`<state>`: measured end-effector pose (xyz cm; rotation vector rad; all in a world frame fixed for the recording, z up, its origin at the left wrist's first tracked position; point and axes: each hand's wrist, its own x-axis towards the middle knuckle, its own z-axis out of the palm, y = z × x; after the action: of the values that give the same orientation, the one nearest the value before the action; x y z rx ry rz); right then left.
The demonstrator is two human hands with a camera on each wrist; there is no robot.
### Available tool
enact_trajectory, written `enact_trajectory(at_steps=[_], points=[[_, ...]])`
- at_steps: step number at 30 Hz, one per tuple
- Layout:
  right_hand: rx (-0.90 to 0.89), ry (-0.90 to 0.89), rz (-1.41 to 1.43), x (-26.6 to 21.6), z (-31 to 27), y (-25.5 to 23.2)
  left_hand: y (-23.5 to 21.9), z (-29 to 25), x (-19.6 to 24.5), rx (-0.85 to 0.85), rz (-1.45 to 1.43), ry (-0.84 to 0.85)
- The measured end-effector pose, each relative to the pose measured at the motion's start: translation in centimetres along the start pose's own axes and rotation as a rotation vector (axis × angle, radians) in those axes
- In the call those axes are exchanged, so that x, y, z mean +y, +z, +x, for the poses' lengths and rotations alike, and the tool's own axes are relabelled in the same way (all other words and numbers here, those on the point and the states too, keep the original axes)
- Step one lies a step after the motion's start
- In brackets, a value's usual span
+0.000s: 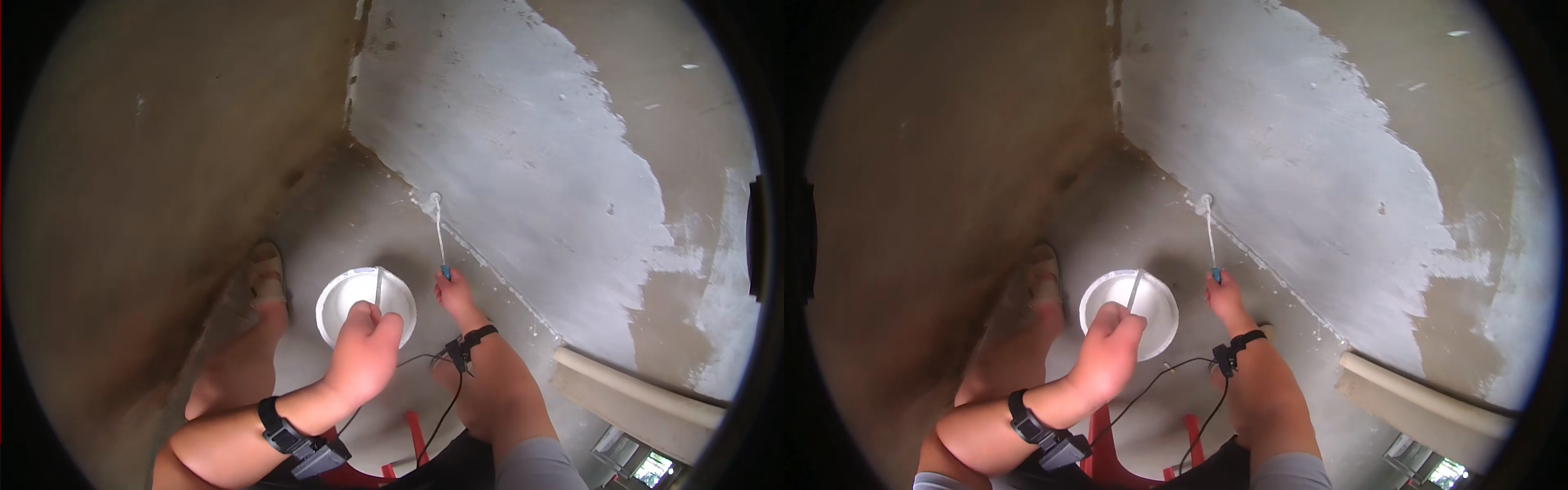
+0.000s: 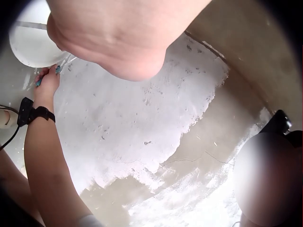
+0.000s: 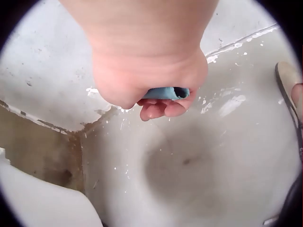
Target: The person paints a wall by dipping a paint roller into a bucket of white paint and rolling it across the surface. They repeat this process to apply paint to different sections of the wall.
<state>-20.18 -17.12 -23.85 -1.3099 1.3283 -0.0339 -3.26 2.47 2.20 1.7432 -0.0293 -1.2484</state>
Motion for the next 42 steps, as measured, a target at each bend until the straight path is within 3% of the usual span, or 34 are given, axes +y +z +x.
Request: enact_trajectory(at_steps=[1, 2, 3, 5, 9, 13, 19, 27, 32, 35, 38, 40, 42], points=[[-0.009, 0.007, 0.006, 1.7, 2.4, 0.7, -0.2, 0.3, 0.1, -0.004, -0.014, -0.009], [0.050, -0.106, -0.083, 4.6, 5.8, 1.2, -0.4, 0.6, 0.4, -0.007, -0.028, -0.019], [0.106, -0.220, -0.172, 4.7, 6.9, 2.2, -0.7, 0.8, 1.0, -0.007, -0.027, -0.040], [0.133, -0.233, -0.214, 5.2, 9.0, 3.3, -1.2, 1.7, 1.8, 0.019, -0.013, -0.035], [0.214, -0.233, -0.266, 2.8, 9.5, 6.3, -2.5, 3.3, 2.9, 0.037, -0.088, -0.059], [0.191, -0.335, -0.301, 0.8, 11.6, 9.5, -3.7, 4.9, 3.9, 0.056, -0.077, -0.055], [0.105, -0.224, -0.356, -4.9, 14.3, 14.0, -5.1, 6.4, 5.7, 0.077, -0.105, -0.050], [0.049, -0.318, -0.268, -9.6, 17.4, 19.2, -6.8, 8.2, 6.9, 0.142, -0.217, -0.066], [0.130, -0.293, -0.252, -8.7, 17.0, 19.1, -6.6, 8.6, 7.1, 0.162, -0.133, -0.022], [0.083, -0.237, -0.240, -7.0, 17.6, 16.6, -6.0, 8.1, 8.3, 0.145, -0.141, -0.048], [0.189, -0.288, -0.296, -3.1, 16.4, 13.3, -5.4, 7.9, 7.6, 0.113, -0.124, -0.066], [0.151, -0.140, -0.189, -0.6, 15.3, 10.7, -4.5, 7.4, 7.0, 0.102, -0.137, -0.027], [0.190, -0.132, -0.197, 1.0, 13.2, 8.1, -3.4, 6.7, 6.5, 0.077, -0.206, 0.015]])
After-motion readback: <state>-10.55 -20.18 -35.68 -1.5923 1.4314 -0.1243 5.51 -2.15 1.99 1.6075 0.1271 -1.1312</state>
